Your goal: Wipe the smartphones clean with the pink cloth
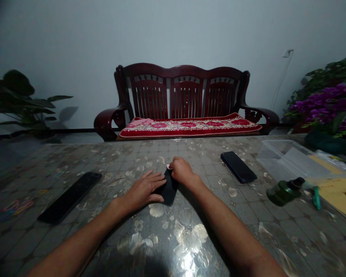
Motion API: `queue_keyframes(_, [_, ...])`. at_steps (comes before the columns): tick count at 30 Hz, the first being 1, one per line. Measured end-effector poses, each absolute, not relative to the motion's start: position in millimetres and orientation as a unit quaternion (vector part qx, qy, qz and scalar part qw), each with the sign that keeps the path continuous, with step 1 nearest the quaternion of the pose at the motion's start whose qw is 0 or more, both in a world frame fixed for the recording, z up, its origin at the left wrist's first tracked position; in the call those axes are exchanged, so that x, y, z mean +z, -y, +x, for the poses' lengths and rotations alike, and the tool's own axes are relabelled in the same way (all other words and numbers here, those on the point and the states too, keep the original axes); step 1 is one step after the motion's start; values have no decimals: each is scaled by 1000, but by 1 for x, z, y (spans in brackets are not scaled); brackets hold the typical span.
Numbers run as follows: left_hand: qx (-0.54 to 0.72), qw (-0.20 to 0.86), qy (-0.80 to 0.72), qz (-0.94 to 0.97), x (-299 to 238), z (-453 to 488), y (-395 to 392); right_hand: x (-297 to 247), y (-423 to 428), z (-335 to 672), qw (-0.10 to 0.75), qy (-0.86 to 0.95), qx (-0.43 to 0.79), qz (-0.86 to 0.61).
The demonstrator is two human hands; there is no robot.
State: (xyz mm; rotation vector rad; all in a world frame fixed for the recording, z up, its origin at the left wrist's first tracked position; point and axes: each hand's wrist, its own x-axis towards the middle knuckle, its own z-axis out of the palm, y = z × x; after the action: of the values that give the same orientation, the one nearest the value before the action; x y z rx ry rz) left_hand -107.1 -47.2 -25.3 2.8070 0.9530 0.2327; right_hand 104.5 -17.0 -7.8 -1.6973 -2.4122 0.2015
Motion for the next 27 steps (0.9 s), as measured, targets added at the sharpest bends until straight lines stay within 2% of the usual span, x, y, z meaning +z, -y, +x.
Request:
queue_keyframes(7, [76, 97, -316, 941, -26, -112, 43, -9, 15, 101, 122, 767, 48, -629])
queue_keyframes(14, [78, 103, -302, 944, -27, -116, 38, -9, 21, 104, 110, 826, 104, -544])
queue_keyframes(20, [56, 82, -318, 943, -23, -111, 43, -8, 21, 117, 124, 777, 73, -613])
queue_keyframes(27, [45, 53, -335, 939, -16, -104, 51, -10, 36, 126, 129, 802, 110, -573])
